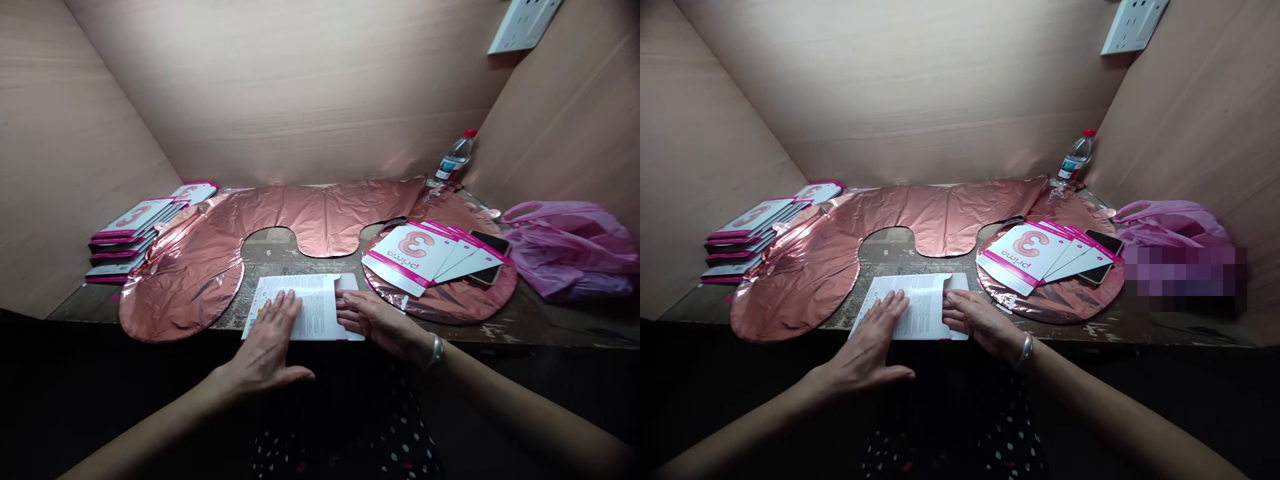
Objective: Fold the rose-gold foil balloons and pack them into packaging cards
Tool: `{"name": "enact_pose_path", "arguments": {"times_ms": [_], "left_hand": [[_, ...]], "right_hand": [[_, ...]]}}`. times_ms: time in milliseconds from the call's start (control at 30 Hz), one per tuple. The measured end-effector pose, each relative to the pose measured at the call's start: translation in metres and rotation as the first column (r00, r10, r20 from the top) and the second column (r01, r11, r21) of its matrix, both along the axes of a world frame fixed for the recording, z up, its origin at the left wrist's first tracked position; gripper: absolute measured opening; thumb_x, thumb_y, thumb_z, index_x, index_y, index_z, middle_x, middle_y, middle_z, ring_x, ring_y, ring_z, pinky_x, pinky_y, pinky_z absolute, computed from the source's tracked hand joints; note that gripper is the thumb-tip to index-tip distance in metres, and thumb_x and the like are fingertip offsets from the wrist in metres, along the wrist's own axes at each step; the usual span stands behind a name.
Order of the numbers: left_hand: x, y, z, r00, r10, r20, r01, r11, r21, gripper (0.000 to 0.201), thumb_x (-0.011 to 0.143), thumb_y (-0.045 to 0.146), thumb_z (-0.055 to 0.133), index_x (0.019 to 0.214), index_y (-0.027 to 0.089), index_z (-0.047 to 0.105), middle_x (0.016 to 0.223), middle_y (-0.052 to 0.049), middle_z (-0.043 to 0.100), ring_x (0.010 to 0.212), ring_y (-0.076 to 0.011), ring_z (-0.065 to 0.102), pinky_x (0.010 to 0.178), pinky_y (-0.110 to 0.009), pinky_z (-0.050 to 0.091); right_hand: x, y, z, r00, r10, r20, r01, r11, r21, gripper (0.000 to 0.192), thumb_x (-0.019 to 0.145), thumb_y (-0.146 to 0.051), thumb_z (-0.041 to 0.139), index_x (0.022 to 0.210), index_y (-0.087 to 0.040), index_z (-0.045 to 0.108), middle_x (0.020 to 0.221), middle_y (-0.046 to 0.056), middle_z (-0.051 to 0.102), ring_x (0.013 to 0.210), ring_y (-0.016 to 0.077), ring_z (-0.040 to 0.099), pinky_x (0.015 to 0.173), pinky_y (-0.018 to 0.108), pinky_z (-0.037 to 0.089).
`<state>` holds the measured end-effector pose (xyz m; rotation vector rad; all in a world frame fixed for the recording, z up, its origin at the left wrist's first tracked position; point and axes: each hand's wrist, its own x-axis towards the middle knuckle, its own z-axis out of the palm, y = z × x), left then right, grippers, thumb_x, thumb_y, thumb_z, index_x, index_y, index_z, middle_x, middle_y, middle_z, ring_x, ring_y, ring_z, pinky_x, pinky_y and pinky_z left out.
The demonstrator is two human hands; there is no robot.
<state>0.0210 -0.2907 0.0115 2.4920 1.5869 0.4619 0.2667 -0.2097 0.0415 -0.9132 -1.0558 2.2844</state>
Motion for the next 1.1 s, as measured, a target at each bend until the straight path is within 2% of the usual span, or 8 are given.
{"name": "enact_pose_path", "arguments": {"times_ms": [200,267,333,467,567,633,867,1100], "left_hand": [[0.005,0.018,-0.025,0.986,-0.066,-0.15,0.088,0.986,0.145,0.08,0.084,0.034,0.061,0.153,0.014,0.026,0.158,-0.023,0.026,0.147,-0.0387,0.022,0.118,-0.058,0.018],[-0.006,0.03,-0.02,0.971,-0.182,-0.158,0.198,0.975,0.098,0.066,0.092,0.027,0.049,0.154,0.019,0.028,0.158,-0.017,0.027,0.148,-0.0335,0.022,0.118,-0.054,0.02],[-0.016,0.042,-0.009,0.936,-0.325,-0.138,0.329,0.944,0.006,0.056,0.097,0.022,0.039,0.152,0.028,0.032,0.158,-0.009,0.031,0.148,-0.0286,0.024,0.119,-0.05,0.021],[-0.03,0.07,0.024,0.871,-0.487,-0.059,0.469,0.862,-0.193,0.05,0.096,0.028,0.05,0.144,0.042,0.044,0.154,0.0,0.039,0.147,-0.0272,0.026,0.121,-0.052,0.013],[-0.037,0.085,0.043,0.914,-0.397,-0.079,0.373,0.902,-0.217,0.045,0.095,0.027,0.045,0.139,0.035,0.051,0.155,0.002,0.037,0.15,-0.0302,0.009,0.119,-0.058,0.002],[-0.042,0.084,0.047,0.934,-0.344,-0.1,0.319,0.924,-0.209,0.049,0.095,0.022,0.036,0.141,0.029,0.05,0.156,0.001,0.035,0.15,-0.0299,0.006,0.119,-0.058,0.002],[-0.05,0.034,0.027,0.951,-0.286,0.116,0.305,0.926,-0.221,0.082,0.083,0.046,0.068,0.153,0.029,0.03,0.159,-0.008,0.027,0.147,-0.0299,0.022,0.121,-0.05,0.018],[-0.046,0.021,0.009,0.969,-0.245,0.023,0.246,0.963,-0.111,0.084,0.085,0.054,0.064,0.153,0.019,0.03,0.157,-0.015,0.03,0.147,-0.0315,0.023,0.121,-0.051,0.022]], "right_hand": [[-0.005,-0.021,-0.001,0.992,0.103,-0.069,-0.104,0.995,-0.002,0.029,0.093,-0.044,0.059,0.11,-0.02,0.061,0.107,0.006,0.069,0.092,0.0098,0.066,0.082,0.018,0.05],[0.003,-0.025,0.001,0.985,0.133,0.105,-0.147,0.979,0.139,0.034,0.092,-0.049,0.057,0.102,-0.017,0.062,0.096,0.006,0.07,0.08,0.0125,0.067,0.074,0.022,0.052],[0.015,-0.026,0.005,0.941,0.004,0.337,-0.147,0.905,0.399,0.038,0.093,-0.051,0.053,0.094,-0.016,0.065,0.083,0.006,0.07,0.07,0.0155,0.066,0.068,0.026,0.053],[0.028,-0.01,0.014,0.822,-0.428,0.375,-0.165,0.451,0.877,0.033,0.098,-0.04,0.045,0.111,-0.021,0.068,0.105,0.008,0.072,0.096,0.0222,0.068,0.089,0.033,0.051],[0.015,0.01,0.006,0.843,-0.355,0.403,-0.377,0.143,0.915,0.048,0.097,-0.039,0.047,0.139,-0.018,0.052,0.142,0.014,0.055,0.133,0.0285,0.048,0.111,0.045,0.037],[0.002,0.02,-0.007,0.794,-0.279,0.54,-0.558,0.019,0.83,0.059,0.095,-0.044,0.051,0.145,-0.014,0.045,0.15,0.017,0.043,0.142,0.0322,0.035,0.117,0.053,0.027],[-0.012,0.025,-0.026,0.694,-0.291,0.658,-0.706,-0.095,0.702,0.059,0.095,-0.046,0.052,0.145,-0.015,0.046,0.152,0.016,0.04,0.14,0.0338,0.038,0.116,0.057,0.027],[-0.003,0.026,-0.027,0.714,-0.28,0.642,-0.693,-0.154,0.704,0.061,0.095,-0.048,0.052,0.146,-0.015,0.044,0.152,0.016,0.04,0.14,0.0338,0.038,0.114,0.058,0.03]]}}
